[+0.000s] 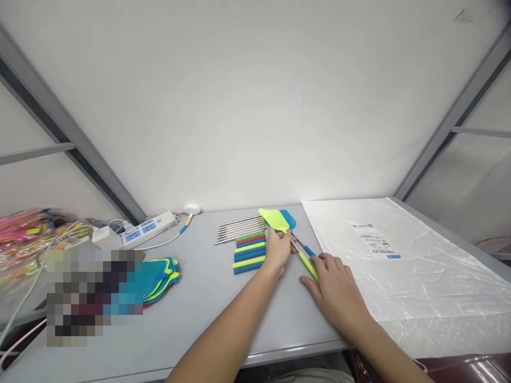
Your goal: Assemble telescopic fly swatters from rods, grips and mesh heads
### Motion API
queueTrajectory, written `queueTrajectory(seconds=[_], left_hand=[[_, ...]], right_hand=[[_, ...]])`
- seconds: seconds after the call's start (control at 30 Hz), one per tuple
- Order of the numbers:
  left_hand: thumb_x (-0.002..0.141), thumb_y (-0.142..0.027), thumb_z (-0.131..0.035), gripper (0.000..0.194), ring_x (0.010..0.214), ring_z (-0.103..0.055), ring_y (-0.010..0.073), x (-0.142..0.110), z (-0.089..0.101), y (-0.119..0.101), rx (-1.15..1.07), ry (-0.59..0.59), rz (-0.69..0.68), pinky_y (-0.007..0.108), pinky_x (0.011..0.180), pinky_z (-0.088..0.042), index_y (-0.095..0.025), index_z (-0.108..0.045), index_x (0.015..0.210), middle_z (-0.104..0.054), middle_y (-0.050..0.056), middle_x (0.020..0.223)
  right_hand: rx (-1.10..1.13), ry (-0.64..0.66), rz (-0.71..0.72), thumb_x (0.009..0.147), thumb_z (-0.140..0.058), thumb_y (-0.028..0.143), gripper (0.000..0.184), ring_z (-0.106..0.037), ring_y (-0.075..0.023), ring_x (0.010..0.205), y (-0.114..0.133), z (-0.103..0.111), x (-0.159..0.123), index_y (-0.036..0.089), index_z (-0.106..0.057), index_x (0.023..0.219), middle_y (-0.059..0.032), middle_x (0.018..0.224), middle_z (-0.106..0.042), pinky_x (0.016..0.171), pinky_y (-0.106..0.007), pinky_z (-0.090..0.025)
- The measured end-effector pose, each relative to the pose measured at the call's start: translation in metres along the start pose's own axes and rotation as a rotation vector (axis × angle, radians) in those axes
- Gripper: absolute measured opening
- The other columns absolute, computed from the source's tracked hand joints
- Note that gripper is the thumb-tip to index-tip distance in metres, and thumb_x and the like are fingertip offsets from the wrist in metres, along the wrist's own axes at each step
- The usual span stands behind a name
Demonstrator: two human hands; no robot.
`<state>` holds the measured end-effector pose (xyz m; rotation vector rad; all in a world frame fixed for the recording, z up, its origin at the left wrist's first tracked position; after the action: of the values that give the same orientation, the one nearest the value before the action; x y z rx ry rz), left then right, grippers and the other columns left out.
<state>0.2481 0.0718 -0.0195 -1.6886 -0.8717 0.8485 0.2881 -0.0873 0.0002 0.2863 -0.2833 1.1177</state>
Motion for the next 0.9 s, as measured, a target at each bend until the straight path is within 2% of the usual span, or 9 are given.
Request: queueTrajectory(seconds=[0.13,0.23,0.4,0.5,0.67,0.9], left_hand=[[0.081,-0.025,-0.067,0.03,0.066,-0.067,0.0155,-0.003,0.0,-0.002,-0.019,0.002,-0.023,0.02,0.043,-0.047,-0.018,-0.049,0.105,-0.068,0.009,0.097],[0.083,-0.028,-0.065,0.032,0.063,-0.067,0.0149,-0.005,-0.001,-0.01,-0.045,0.006,-0.075,0.02,0.044,-0.046,-0.019,-0.05,0.109,-0.069,0.009,0.094],[0.086,-0.031,-0.059,0.027,0.066,-0.066,0.0136,-0.006,0.002,-0.028,-0.084,-0.021,-0.188,0.018,0.043,-0.042,-0.019,-0.049,0.108,-0.069,0.008,0.097],[0.087,-0.033,-0.057,0.025,0.063,-0.065,0.0123,-0.005,0.007,-0.035,-0.091,-0.033,-0.221,0.018,0.042,-0.042,-0.02,-0.05,0.106,-0.068,0.007,0.098],[0.087,-0.037,-0.055,0.022,0.044,-0.052,0.0066,-0.006,0.01,-0.037,-0.091,-0.03,-0.212,0.019,0.038,-0.038,-0.02,-0.053,0.101,-0.068,0.005,0.092],[0.085,-0.036,-0.056,0.021,0.041,-0.048,0.0064,-0.011,0.005,-0.039,-0.099,0.003,-0.191,0.019,0.035,-0.034,-0.02,-0.054,0.098,-0.066,0.003,0.086]], right_hand=[[0.01,0.072,0.011,0.093,-0.046,0.046,0.031,-0.055,-0.0277,0.089,0.003,-0.001,-0.001,0.02,-0.057,0.105,-0.0099,0.095,-0.058,0.075,-0.04,-0.037],[0.049,0.11,0.018,0.094,-0.043,0.048,0.032,-0.056,-0.0259,0.083,0.007,0.0,-0.002,0.021,-0.057,0.104,-0.0074,0.088,-0.058,0.073,-0.039,-0.036],[0.113,0.139,0.044,0.094,-0.045,0.047,0.028,-0.056,-0.0245,0.081,0.012,0.0,-0.002,0.022,-0.055,0.102,-0.0062,0.089,-0.059,0.075,-0.038,-0.035],[0.135,0.146,0.065,0.095,-0.045,0.036,0.019,-0.057,-0.0238,0.083,0.013,-0.002,-0.003,0.022,-0.055,0.102,-0.006,0.091,-0.06,0.076,-0.038,-0.034],[0.198,0.138,0.091,0.097,-0.042,0.027,0.014,-0.057,-0.0225,0.087,0.016,-0.006,-0.004,0.022,-0.054,0.1,-0.0046,0.093,-0.06,0.079,-0.037,-0.033],[0.168,0.136,0.09,0.099,-0.034,0.022,0.02,-0.056,-0.0203,0.083,0.023,-0.007,0.001,0.021,-0.054,0.098,-0.0035,0.09,-0.059,0.076,-0.036,-0.032]])
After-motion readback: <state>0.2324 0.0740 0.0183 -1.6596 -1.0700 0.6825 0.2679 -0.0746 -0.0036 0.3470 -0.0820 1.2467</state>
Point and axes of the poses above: each hand's wrist, its own x-axis towards the middle knuckle, its own z-axis out of the back of the hand, y = z × x, the point moved 4 cm from there along x, towards the middle knuckle
